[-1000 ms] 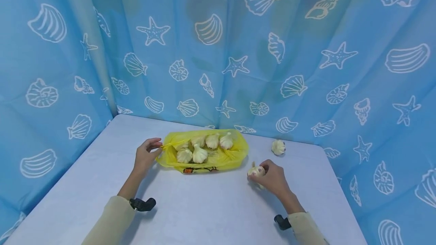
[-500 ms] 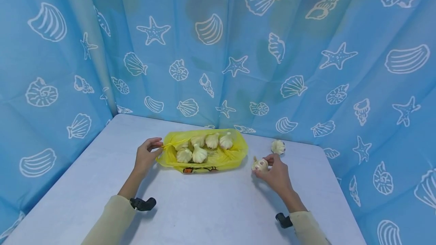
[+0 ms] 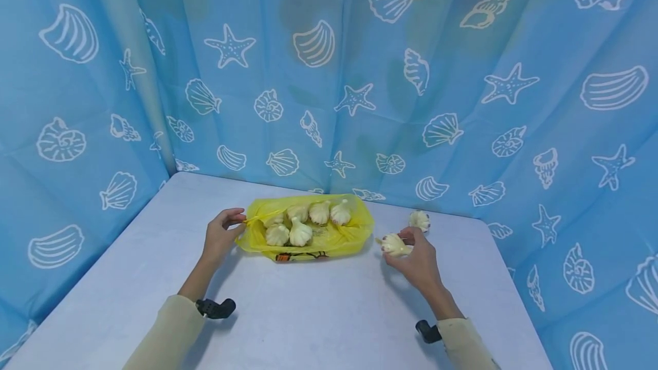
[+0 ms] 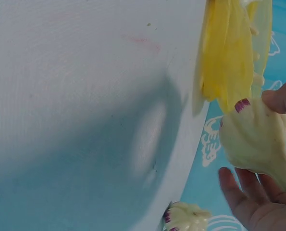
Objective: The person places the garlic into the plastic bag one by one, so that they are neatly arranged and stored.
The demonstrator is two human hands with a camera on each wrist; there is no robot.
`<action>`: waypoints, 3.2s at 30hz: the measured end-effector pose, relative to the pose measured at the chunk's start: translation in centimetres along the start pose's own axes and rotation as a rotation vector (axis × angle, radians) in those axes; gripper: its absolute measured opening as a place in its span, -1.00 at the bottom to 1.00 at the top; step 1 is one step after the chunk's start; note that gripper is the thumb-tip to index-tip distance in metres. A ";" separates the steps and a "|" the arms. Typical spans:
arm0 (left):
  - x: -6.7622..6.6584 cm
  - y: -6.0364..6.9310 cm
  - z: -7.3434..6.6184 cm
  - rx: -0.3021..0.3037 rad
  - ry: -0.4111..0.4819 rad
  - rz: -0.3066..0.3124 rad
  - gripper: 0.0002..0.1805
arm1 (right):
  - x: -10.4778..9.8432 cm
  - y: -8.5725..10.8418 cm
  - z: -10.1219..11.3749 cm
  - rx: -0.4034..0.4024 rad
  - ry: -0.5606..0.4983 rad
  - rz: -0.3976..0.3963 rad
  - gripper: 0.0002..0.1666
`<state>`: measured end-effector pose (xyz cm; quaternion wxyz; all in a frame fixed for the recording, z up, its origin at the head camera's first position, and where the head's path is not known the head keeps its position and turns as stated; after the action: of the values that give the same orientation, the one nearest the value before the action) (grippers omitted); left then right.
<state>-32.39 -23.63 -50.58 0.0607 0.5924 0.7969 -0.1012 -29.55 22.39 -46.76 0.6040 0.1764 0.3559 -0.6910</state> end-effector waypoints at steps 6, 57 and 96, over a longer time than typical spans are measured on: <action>-0.1 -0.1 0.1 -0.008 -0.005 0.003 -0.58 | -0.3 0.1 0.2 -0.100 -0.052 -0.044 -0.40; -0.5 0.1 -0.2 0.022 0.007 -0.012 -0.56 | 4.1 -3.7 8.4 -0.290 -0.133 0.027 -0.48; -0.3 0.3 0.1 0.057 0.020 0.002 -0.58 | 13.1 -3.9 8.5 -0.263 -0.081 0.175 -0.52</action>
<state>-31.99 -23.88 -50.64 0.0358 0.5956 0.7938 -0.1180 -34.40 7.16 -48.66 0.6937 0.0979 0.4019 -0.5896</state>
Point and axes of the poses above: each hand's wrist, its own y-axis away from the middle knuckle, its own x-axis out of the palm, z = x × y, the point moved 5 cm from there along -y, towards the middle knuckle, and after that the axes turned 1 degree about -x, right-handed, at the moved point
